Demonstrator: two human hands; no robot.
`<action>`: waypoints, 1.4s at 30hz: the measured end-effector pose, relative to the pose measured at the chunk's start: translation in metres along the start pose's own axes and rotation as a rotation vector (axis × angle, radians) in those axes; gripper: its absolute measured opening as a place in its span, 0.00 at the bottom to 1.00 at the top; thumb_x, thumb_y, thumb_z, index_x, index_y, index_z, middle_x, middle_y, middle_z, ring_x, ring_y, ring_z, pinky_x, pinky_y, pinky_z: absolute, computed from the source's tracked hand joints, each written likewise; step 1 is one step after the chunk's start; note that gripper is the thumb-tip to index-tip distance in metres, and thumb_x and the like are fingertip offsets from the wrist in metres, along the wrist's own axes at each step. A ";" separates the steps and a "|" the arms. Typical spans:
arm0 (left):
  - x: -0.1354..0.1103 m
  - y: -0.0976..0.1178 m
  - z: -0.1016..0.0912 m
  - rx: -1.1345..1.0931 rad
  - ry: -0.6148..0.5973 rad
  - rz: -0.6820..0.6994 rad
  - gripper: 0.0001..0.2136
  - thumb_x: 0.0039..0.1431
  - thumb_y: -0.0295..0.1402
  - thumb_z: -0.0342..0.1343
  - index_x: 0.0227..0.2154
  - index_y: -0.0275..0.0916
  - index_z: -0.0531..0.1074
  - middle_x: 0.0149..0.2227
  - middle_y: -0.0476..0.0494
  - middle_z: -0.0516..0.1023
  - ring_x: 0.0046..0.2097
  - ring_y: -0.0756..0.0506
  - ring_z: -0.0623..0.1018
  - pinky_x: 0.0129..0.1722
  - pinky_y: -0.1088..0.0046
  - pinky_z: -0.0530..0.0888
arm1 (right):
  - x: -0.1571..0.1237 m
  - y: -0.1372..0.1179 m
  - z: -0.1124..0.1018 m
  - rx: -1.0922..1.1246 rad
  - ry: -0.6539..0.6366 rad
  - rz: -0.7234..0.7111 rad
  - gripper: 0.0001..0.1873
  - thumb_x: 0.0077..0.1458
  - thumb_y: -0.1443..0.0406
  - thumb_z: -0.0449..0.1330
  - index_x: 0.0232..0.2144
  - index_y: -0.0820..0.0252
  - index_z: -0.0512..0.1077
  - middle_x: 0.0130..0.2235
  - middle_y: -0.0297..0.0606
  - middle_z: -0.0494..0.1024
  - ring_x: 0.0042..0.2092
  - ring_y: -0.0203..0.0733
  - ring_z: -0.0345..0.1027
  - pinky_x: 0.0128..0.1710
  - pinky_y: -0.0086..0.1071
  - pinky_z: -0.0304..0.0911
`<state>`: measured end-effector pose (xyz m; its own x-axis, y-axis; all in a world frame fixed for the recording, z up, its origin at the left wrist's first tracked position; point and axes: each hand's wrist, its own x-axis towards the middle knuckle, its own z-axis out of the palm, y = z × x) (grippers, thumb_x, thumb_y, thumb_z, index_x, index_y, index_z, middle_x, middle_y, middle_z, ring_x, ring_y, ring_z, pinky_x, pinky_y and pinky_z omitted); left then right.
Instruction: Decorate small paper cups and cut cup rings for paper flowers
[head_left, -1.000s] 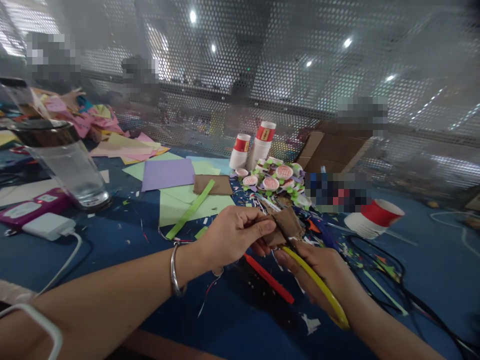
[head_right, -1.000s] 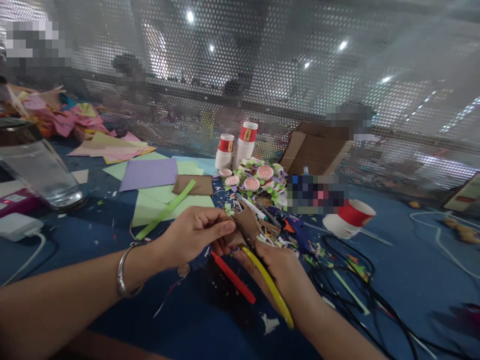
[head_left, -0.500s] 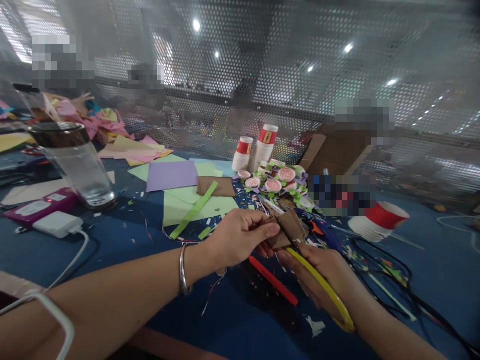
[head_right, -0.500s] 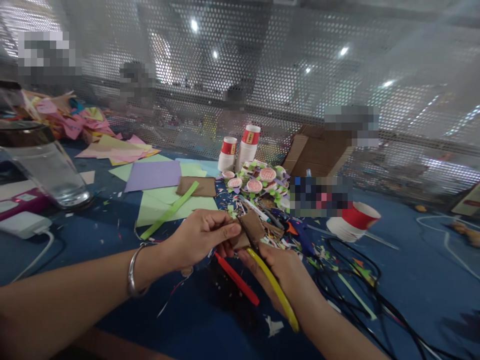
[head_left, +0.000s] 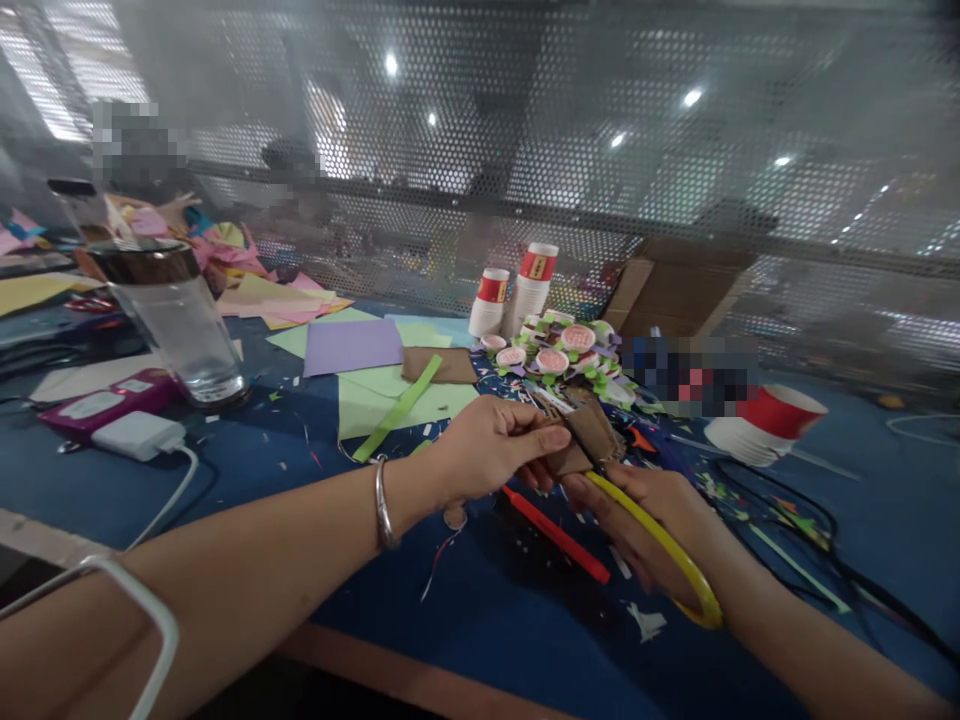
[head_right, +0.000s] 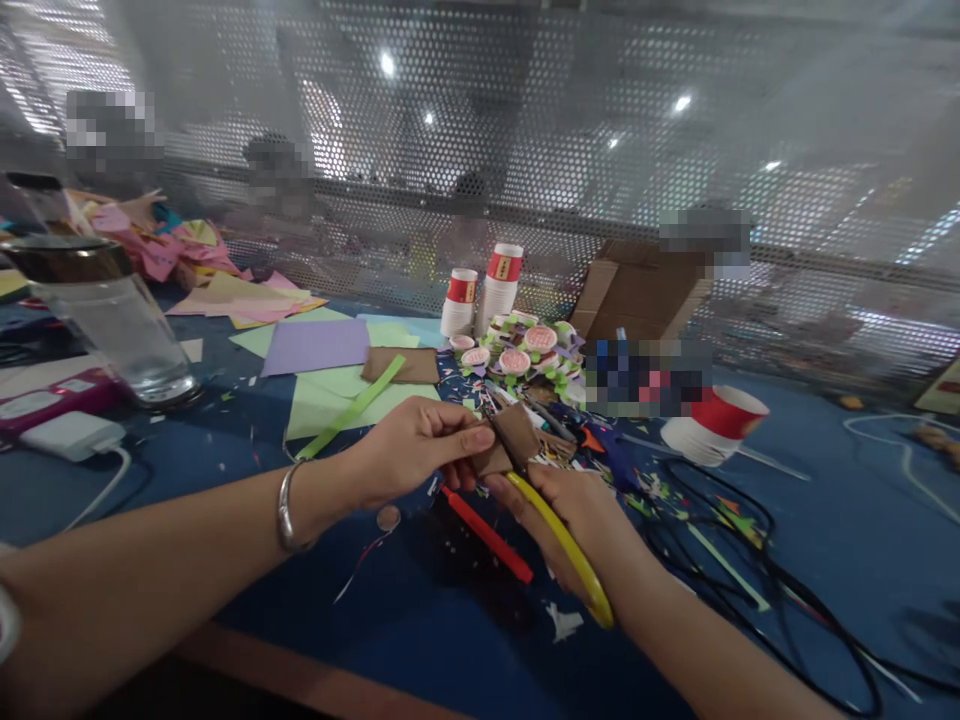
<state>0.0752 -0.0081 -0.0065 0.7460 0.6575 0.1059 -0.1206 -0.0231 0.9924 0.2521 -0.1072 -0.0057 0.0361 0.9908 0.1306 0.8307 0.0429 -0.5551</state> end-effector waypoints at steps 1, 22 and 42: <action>0.000 0.000 0.000 -0.028 0.006 -0.011 0.18 0.52 0.46 0.68 0.24 0.36 0.72 0.21 0.52 0.75 0.22 0.54 0.74 0.27 0.76 0.72 | 0.000 -0.002 -0.001 0.030 -0.023 0.032 0.25 0.63 0.44 0.52 0.26 0.54 0.73 0.12 0.30 0.66 0.19 0.45 0.71 0.17 0.31 0.59; -0.002 0.002 -0.009 -0.057 -0.077 -0.054 0.17 0.49 0.43 0.72 0.25 0.34 0.76 0.23 0.49 0.78 0.23 0.54 0.76 0.28 0.78 0.72 | -0.002 -0.012 -0.002 0.116 -0.101 0.180 0.28 0.54 0.39 0.55 0.24 0.55 0.73 0.13 0.28 0.64 0.11 0.38 0.59 0.13 0.30 0.55; 0.001 0.002 -0.010 -0.064 -0.083 -0.133 0.14 0.51 0.40 0.71 0.24 0.34 0.76 0.23 0.49 0.79 0.23 0.55 0.76 0.26 0.78 0.70 | 0.000 -0.009 0.001 0.208 -0.137 0.239 0.27 0.52 0.39 0.58 0.26 0.57 0.74 0.11 0.28 0.63 0.11 0.36 0.58 0.13 0.28 0.51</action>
<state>0.0687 0.0001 -0.0053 0.8093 0.5871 -0.0190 -0.0565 0.1100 0.9923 0.2441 -0.1078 -0.0016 0.1292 0.9835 -0.1270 0.6760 -0.1811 -0.7144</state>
